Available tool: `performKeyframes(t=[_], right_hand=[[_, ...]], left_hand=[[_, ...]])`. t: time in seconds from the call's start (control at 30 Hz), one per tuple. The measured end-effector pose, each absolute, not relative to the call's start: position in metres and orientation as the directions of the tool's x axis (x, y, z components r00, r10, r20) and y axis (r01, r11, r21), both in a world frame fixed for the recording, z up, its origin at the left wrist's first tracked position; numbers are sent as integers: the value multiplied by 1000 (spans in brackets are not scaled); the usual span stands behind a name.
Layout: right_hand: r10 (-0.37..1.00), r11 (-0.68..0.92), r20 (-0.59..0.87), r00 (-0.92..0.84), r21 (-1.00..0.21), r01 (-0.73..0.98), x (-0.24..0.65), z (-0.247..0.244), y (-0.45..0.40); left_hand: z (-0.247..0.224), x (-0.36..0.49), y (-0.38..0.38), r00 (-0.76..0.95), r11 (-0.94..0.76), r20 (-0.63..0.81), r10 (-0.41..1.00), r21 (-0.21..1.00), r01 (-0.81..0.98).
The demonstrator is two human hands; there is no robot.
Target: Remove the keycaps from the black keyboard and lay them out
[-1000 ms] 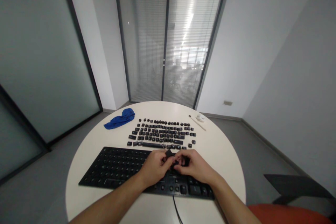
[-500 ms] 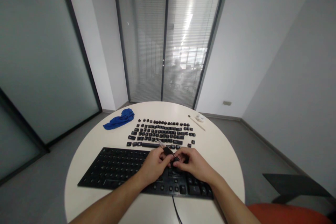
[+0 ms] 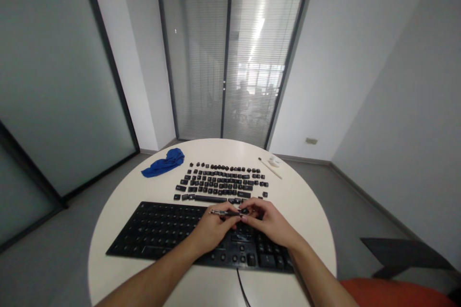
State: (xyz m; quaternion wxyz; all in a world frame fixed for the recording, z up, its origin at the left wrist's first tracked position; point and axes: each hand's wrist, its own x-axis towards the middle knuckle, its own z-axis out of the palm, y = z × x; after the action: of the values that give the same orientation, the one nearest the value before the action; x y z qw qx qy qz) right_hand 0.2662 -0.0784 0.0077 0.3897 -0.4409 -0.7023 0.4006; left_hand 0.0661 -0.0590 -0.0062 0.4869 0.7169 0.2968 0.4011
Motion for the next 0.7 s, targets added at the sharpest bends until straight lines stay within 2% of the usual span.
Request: performKeyframes(t=[0.13, 0.4, 0.53, 0.7], right_hand=[[931, 284, 195, -310, -918, 278, 268, 11, -79], [958, 268, 245, -149, -949, 164, 277, 4, -67], [960, 275, 281, -7, -935, 224, 293, -1, -57], [931, 232, 324, 168, -880, 414, 320, -7, -49]], left_hand=[[-7, 66, -58, 509, -336, 292, 810, 942, -7], [-2, 66, -59, 483, -394, 298, 823, 912, 110], [-6, 66, -59, 488, -396, 296, 821, 911, 114], [-8, 65, -59, 482, -408, 295, 825, 901, 146]])
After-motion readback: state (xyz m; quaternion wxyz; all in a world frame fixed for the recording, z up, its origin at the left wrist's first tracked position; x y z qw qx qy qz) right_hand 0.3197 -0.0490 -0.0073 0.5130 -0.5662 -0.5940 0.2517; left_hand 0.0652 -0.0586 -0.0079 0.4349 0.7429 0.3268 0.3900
